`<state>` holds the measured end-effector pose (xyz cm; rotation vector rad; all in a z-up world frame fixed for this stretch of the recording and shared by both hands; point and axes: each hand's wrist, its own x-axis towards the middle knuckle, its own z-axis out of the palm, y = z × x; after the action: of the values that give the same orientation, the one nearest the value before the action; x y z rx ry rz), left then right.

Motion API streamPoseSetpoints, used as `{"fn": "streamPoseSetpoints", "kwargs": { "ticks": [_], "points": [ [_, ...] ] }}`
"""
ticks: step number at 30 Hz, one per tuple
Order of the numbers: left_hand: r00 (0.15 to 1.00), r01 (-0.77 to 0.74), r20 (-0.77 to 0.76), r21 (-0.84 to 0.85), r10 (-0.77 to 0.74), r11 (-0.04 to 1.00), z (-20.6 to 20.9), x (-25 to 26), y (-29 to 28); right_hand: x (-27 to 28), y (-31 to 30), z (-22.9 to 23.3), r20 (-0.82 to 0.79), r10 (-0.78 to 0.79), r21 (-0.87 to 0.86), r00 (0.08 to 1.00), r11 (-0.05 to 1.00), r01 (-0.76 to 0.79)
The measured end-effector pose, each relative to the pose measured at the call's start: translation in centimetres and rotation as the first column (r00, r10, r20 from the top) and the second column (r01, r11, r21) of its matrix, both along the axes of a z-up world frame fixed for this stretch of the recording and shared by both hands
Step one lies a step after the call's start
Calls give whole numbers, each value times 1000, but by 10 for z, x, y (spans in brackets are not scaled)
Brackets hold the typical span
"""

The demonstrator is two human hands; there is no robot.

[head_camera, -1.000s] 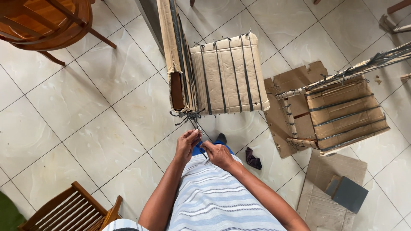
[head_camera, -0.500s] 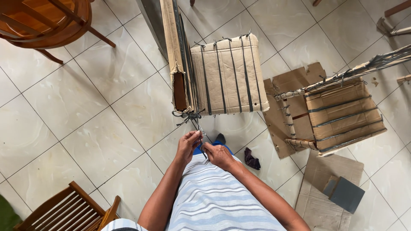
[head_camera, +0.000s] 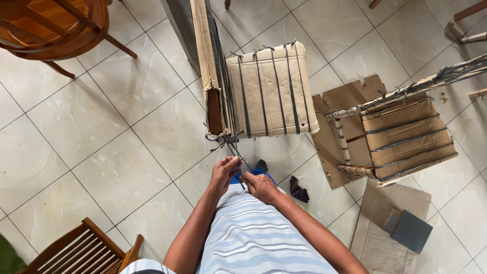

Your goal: Securing cardboard padding to wooden chair frames using thin black plastic ties.

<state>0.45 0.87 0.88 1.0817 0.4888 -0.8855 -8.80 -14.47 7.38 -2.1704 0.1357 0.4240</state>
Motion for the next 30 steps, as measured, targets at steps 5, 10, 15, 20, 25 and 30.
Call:
{"fn": "streamPoseSetpoints", "kwargs": {
  "ticks": [5, 10, 15, 20, 25, 30],
  "points": [
    [1000, -1, -6, -4, 1, 1000, -7, 2, 1, 0, 1, 6, -18, 5, 11, 1000, 1000, -5],
    [1000, 3, -16, 2, -3, 1000, 4, 3, 1, 2, 2, 7, -17, 19, 7, 1000, 1000, -19],
    [1000, 8, 14, 10, -8, 1000, -6, 2, 3, 3, 1, -5, -13, 57, -73, 998, 996, -58],
    [999, 15, 30, 45, -17, 999, -9, 2, 7, 6, 0, 8, 117, 93, -106, 989, 991, -80],
    [998, 9, 55, 73, -13, 997, -10, 1, 9, 11, -2, 5, 202, 18, -98, 979, 995, 2],
    [995, -1, 103, 97, -9, 995, -21, -5, 11, 23, 3, 3, 317, -125, -90, 940, 983, 161]
  ]
}}
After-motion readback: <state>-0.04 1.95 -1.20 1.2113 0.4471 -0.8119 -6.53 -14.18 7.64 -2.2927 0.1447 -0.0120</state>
